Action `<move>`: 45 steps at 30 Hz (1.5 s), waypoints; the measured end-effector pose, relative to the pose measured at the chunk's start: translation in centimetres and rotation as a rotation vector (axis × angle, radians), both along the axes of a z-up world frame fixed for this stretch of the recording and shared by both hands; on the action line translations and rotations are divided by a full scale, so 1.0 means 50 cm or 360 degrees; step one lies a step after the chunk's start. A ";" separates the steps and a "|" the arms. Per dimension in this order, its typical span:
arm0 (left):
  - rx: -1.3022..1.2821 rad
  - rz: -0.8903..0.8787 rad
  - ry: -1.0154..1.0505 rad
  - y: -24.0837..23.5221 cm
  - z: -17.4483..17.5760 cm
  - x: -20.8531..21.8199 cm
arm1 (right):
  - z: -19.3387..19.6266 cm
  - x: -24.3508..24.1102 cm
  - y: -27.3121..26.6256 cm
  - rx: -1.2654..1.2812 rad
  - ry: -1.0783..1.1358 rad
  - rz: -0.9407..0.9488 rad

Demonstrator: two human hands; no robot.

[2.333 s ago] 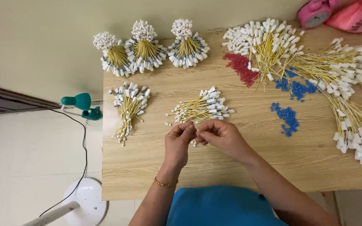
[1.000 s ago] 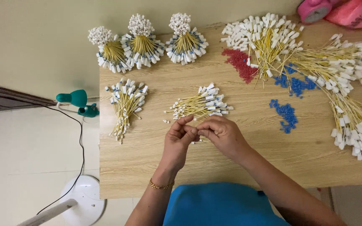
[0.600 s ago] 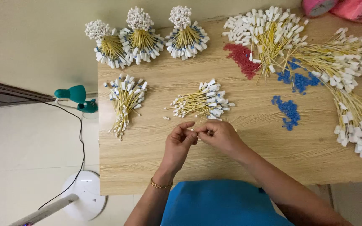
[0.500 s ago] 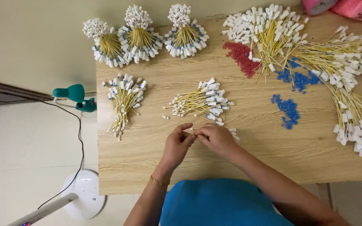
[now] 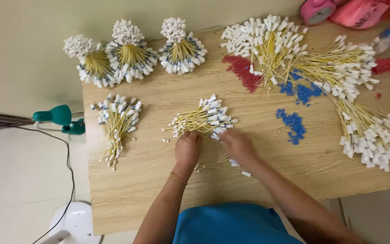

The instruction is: Assemble small white plastic connectors onto thin yellow wires by hand.

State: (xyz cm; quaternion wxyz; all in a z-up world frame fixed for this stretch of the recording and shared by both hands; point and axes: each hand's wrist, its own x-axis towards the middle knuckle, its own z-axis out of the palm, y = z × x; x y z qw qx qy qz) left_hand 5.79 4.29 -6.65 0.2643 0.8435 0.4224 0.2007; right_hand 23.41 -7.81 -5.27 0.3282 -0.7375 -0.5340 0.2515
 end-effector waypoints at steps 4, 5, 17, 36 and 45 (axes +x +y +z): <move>-0.0117 -0.0025 -0.0111 0.004 0.037 -0.009 | -0.054 0.180 0.048 -0.0146 0.0103 -0.0698; -0.0121 -0.0026 -0.0113 0.002 0.056 -0.013 | -0.057 0.208 0.057 -0.0150 0.0099 -0.0699; -0.1196 0.0465 -0.0877 -0.061 0.076 -0.119 | -0.071 0.279 0.148 -0.0317 -0.0498 -0.0890; -0.1615 0.0530 -0.1263 -0.081 0.122 -0.068 | 0.175 0.069 0.033 -0.0049 0.1379 -0.0666; -0.1700 0.0573 -0.1472 -0.090 0.181 -0.043 | 0.217 -0.038 0.007 -0.0010 0.1629 -0.0131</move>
